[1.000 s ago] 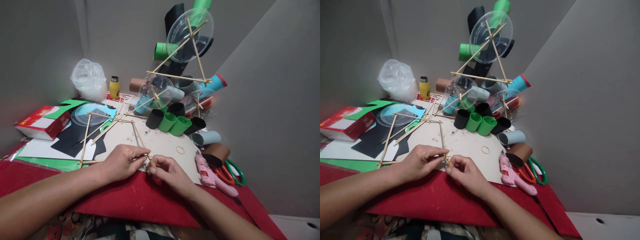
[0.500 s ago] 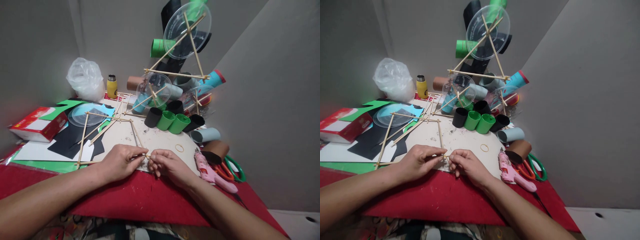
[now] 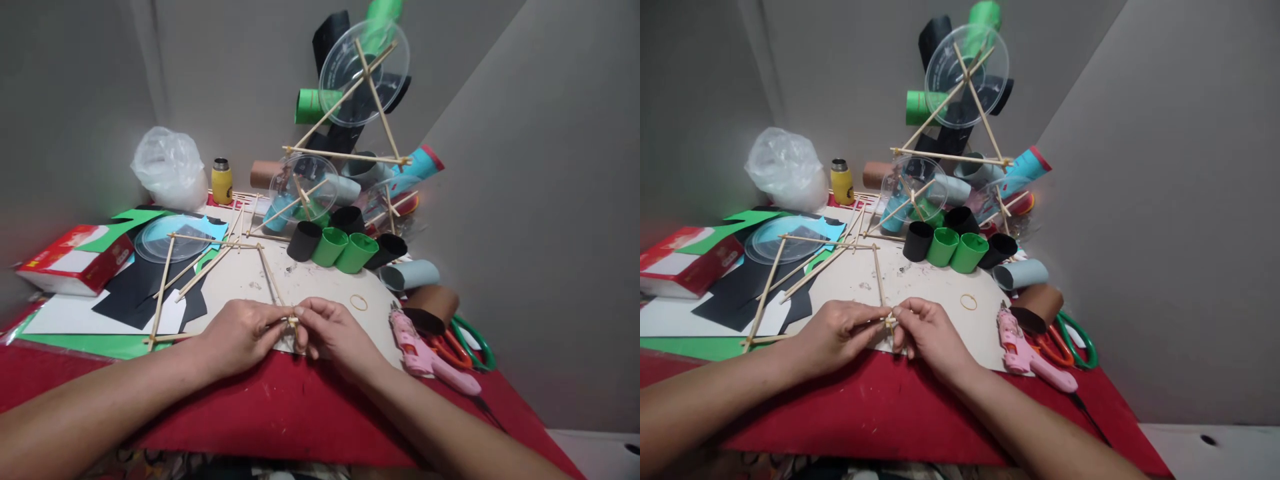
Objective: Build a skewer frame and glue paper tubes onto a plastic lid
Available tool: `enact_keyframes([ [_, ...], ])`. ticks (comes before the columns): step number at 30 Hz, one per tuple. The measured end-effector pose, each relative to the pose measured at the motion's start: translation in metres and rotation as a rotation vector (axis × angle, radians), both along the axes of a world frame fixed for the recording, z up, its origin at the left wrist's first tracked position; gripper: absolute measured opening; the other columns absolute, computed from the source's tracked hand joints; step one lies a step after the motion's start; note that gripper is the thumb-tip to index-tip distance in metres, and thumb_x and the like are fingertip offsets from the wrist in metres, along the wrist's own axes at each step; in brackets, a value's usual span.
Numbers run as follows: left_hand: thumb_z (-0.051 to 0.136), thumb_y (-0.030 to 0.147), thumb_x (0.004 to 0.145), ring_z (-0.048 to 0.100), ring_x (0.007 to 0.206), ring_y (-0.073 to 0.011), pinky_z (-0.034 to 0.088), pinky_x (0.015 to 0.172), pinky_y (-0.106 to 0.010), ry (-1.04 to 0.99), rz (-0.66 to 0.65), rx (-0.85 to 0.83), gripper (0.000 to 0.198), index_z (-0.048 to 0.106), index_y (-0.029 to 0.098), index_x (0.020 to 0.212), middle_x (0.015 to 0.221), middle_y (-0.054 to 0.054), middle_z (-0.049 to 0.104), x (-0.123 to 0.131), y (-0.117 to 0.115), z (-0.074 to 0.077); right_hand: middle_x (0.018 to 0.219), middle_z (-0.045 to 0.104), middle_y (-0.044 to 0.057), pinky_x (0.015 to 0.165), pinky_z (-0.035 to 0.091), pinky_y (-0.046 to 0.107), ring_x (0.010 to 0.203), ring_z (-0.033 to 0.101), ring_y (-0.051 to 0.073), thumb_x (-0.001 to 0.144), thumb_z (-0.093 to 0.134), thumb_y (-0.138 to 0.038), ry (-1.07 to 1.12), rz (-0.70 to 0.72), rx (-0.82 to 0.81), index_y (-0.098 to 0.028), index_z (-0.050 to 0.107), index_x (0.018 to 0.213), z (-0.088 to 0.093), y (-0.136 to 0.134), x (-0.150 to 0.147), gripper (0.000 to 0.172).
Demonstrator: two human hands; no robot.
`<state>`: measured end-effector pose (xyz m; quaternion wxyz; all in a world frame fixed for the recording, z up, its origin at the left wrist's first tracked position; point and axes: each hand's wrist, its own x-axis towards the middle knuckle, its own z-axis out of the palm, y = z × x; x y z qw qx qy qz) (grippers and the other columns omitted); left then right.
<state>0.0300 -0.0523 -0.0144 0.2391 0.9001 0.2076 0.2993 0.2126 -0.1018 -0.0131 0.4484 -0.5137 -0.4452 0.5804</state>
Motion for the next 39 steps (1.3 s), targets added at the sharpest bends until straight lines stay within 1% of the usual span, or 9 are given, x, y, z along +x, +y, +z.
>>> enact_keyframes([
  [6, 0.049, 0.020, 0.092, 0.070, 0.079, -0.0156, 0.049, 0.073, -0.024, 0.043, 0.038, 0.021, 0.021, 0.069, 0.022, 0.097, 0.092, -0.002, 0.075, 0.000, -0.002, 0.002, 0.050, 0.062, -0.001, 0.040, 0.035, 0.019, 0.039, 0.047, 0.008, 0.079, 0.064, -0.053, -0.137, -0.121, 0.083, -0.018, 0.056, 0.069, 0.002, -0.006, -0.011, 0.038],
  [10, 0.046, 0.020, 0.093, 0.069, 0.078, -0.0160, 0.048, 0.072, -0.024, 0.092, 0.043, 0.011, 0.022, 0.068, 0.021, 0.099, 0.087, -0.002, 0.074, -0.001, -0.004, 0.004, 0.054, 0.061, -0.002, 0.042, 0.033, 0.021, 0.043, 0.045, 0.009, 0.083, 0.063, -0.051, -0.251, -0.163, 0.194, -0.019, 0.057, 0.070, 0.001, -0.008, -0.014, 0.035],
  [15, 0.046, 0.019, 0.093, 0.068, 0.075, -0.0157, 0.047, 0.071, -0.023, 0.116, 0.039, 0.006, 0.023, 0.068, 0.020, 0.100, 0.085, -0.002, 0.073, -0.002, -0.003, 0.004, 0.056, 0.060, -0.001, 0.047, 0.036, 0.023, 0.048, 0.048, 0.011, 0.088, 0.057, -0.049, -0.367, -0.134, 0.245, -0.021, 0.053, 0.070, -0.002, -0.004, -0.012, 0.034],
  [18, 0.046, 0.021, 0.093, 0.068, 0.076, -0.0165, 0.047, 0.070, -0.024, 0.117, 0.053, 0.017, 0.022, 0.067, 0.019, 0.096, 0.086, -0.003, 0.074, -0.001, -0.003, 0.002, 0.061, 0.058, -0.001, 0.053, 0.038, 0.025, 0.055, 0.050, 0.013, 0.092, 0.051, -0.043, -0.519, -0.101, 0.391, -0.021, 0.052, 0.072, -0.007, -0.003, -0.008, 0.030],
  [22, 0.045, 0.021, 0.093, 0.068, 0.074, -0.0184, 0.047, 0.066, -0.025, 0.159, 0.078, 0.052, 0.022, 0.067, 0.018, 0.099, 0.084, -0.005, 0.074, 0.001, -0.004, 0.000, 0.062, 0.050, -0.003, 0.055, 0.035, 0.025, 0.056, 0.045, 0.013, 0.094, 0.048, -0.035, -0.685, -0.085, 0.553, -0.023, 0.052, 0.075, -0.012, -0.007, -0.003, 0.023],
  [27, 0.048, 0.020, 0.090, 0.068, 0.070, -0.0180, 0.046, 0.062, -0.024, 0.154, 0.091, 0.044, 0.019, 0.067, 0.018, 0.092, 0.081, -0.004, 0.073, 0.003, -0.004, 0.000, 0.068, 0.059, -0.001, 0.057, 0.038, 0.025, 0.059, 0.052, 0.015, 0.095, 0.048, -0.032, -0.713, -0.029, 0.554, -0.025, 0.057, 0.085, -0.011, -0.014, -0.004, 0.016],
  [30, 0.049, 0.018, 0.088, 0.068, 0.071, -0.0193, 0.047, 0.064, -0.026, 0.143, 0.097, 0.023, 0.019, 0.068, 0.019, 0.093, 0.081, -0.005, 0.073, 0.004, -0.003, -0.001, 0.068, 0.060, 0.000, 0.057, 0.038, 0.025, 0.058, 0.053, 0.015, 0.095, 0.050, -0.029, -0.748, -0.019, 0.570, -0.026, 0.060, 0.091, -0.011, -0.016, -0.007, 0.011],
  [36, 0.051, 0.016, 0.085, 0.069, 0.074, -0.0209, 0.051, 0.067, -0.028, 0.162, 0.175, 0.010, 0.019, 0.069, 0.017, 0.091, 0.079, -0.007, 0.073, 0.007, 0.002, -0.008, 0.063, 0.062, 0.003, 0.058, 0.038, 0.028, 0.056, 0.054, 0.016, 0.090, 0.057, -0.023, -1.024, -0.049, 0.759, -0.025, 0.067, 0.080, -0.018, -0.012, -0.009, 0.014],
  [39, 0.053, 0.015, 0.084, 0.070, 0.080, -0.0208, 0.052, 0.074, -0.029, 0.103, 0.201, -0.010, 0.022, 0.070, 0.018, 0.097, 0.087, -0.007, 0.075, 0.007, 0.004, -0.010, 0.072, 0.070, 0.007, 0.064, 0.045, 0.031, 0.065, 0.063, 0.020, 0.088, 0.059, -0.018, -1.052, -0.050, 0.883, -0.025, 0.071, 0.093, -0.020, -0.012, -0.008, 0.015],
])
